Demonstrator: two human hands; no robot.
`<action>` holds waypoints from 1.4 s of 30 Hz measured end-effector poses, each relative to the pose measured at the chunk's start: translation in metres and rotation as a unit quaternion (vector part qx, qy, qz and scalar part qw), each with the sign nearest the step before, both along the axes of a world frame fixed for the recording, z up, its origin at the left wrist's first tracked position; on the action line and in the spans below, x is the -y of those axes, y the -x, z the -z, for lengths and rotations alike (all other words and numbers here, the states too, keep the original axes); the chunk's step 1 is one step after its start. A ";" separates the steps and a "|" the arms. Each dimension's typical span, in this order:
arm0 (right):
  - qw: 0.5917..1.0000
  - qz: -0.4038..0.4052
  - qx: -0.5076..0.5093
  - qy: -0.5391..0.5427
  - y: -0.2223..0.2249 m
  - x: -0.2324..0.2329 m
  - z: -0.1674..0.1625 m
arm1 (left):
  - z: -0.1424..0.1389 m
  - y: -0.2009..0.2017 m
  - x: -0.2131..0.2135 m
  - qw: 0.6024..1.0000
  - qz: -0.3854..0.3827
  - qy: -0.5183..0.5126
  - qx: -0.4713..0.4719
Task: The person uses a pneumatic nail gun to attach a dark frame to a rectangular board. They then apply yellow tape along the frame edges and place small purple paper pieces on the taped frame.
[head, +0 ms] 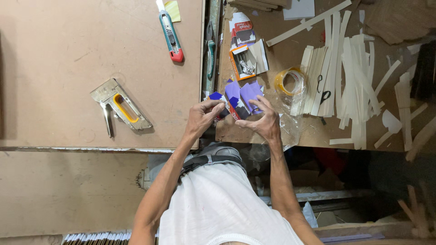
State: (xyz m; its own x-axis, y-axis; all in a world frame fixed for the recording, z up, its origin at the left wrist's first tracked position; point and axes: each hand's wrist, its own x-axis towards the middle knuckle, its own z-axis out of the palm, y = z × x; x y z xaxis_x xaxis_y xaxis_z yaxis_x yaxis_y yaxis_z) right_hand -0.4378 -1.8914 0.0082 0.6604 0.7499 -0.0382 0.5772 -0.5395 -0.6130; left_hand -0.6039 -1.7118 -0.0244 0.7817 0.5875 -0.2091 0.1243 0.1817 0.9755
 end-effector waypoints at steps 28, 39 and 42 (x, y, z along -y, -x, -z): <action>0.947 -0.265 -0.157 -0.084 0.149 -0.206 0.002 | -0.074 0.255 -0.112 0.807 -0.547 -0.091 0.201; 0.957 -0.183 0.191 0.119 0.302 -0.346 0.036 | -0.025 0.542 -0.140 0.637 -0.734 -0.063 0.226; 0.959 -0.082 0.175 0.208 0.319 -0.356 0.019 | -0.011 0.628 -0.160 0.635 -0.743 -0.028 0.211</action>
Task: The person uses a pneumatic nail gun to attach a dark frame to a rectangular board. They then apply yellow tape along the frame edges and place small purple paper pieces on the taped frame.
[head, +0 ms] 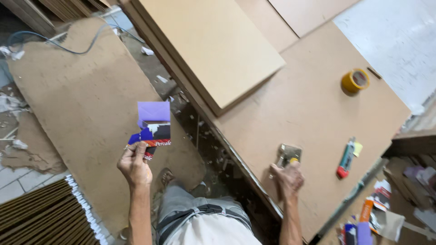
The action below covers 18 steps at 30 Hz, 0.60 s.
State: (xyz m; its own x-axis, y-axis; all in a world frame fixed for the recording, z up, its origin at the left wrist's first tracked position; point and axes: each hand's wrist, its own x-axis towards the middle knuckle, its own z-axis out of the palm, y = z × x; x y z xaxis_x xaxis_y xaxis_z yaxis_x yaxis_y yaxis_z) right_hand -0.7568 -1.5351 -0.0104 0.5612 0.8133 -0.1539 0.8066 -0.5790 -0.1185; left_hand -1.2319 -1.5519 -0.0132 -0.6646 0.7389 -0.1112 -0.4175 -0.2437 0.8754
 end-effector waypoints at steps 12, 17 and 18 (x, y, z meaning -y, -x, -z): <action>0.623 0.166 -0.664 -0.379 0.025 -0.123 -0.081 | 0.027 0.286 -0.154 0.999 -0.015 0.041 -0.002; 0.357 -0.013 -0.858 -0.370 0.086 -0.282 -0.097 | 0.032 0.353 -0.276 1.000 -0.005 -0.024 0.010; 0.345 -0.029 -0.866 -0.360 0.110 -0.317 -0.100 | 0.029 0.369 -0.303 1.000 -0.007 -0.022 0.005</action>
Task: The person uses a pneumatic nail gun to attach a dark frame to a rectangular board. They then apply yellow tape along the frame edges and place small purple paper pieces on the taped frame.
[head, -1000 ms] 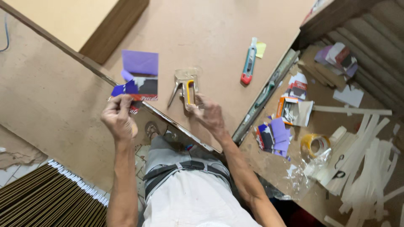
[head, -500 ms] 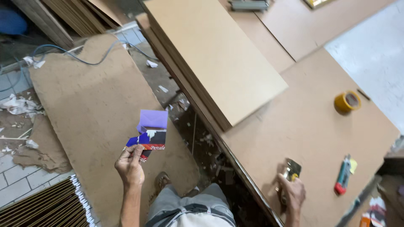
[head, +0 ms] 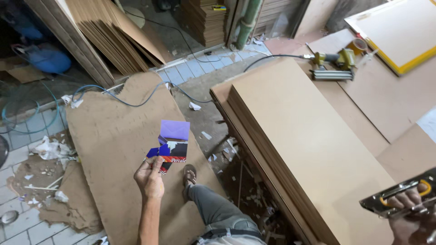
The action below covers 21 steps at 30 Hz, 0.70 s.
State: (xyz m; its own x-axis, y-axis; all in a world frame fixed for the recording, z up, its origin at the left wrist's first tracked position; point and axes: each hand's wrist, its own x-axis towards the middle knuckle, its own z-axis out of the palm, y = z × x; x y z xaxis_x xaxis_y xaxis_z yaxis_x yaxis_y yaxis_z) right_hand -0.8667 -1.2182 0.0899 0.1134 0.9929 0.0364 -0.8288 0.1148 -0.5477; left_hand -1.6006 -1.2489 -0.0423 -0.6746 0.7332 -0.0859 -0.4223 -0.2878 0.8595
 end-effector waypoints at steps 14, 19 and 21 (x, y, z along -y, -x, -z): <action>0.984 -0.139 0.097 0.052 0.326 -0.417 -0.081 | -0.012 0.184 -0.289 0.997 0.014 0.070 0.018; 0.993 -0.048 0.073 0.086 0.344 -0.490 -0.047 | -0.002 0.223 -0.469 0.985 0.152 0.071 0.031; 0.994 0.005 0.049 0.094 0.349 -0.503 -0.045 | -0.011 0.232 -0.547 0.978 0.199 0.067 0.001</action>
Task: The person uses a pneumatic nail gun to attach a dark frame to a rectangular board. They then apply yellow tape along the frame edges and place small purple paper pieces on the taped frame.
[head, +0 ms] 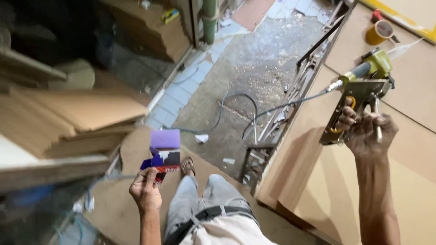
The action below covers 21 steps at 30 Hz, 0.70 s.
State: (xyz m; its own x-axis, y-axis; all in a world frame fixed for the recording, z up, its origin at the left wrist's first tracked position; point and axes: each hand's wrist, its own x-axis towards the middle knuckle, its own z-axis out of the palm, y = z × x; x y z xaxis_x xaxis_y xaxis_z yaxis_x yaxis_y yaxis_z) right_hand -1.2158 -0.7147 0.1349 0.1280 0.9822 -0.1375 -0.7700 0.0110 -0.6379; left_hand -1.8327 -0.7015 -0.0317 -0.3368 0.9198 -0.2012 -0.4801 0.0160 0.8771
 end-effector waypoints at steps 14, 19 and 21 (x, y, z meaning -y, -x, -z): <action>0.945 0.303 0.032 0.116 -0.029 -0.111 -0.039 | -0.008 -0.203 -0.435 0.946 0.308 -0.098 0.014; 0.944 0.306 0.050 0.114 -0.121 -0.252 -0.036 | -0.019 -0.358 -0.572 0.918 0.387 -0.078 0.022; 0.934 0.335 0.046 0.118 -0.167 -0.302 -0.029 | -0.026 -0.428 -0.634 0.899 0.429 -0.085 0.024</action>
State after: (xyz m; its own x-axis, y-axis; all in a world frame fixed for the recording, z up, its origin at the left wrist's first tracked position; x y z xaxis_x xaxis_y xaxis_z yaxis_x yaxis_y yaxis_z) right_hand -1.0489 -0.4130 0.1636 0.7249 0.6211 -0.2979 -0.5822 0.3213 -0.7468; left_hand -1.4043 -0.0677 -0.0056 0.5158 0.8563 -0.0277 -0.3935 0.2655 0.8801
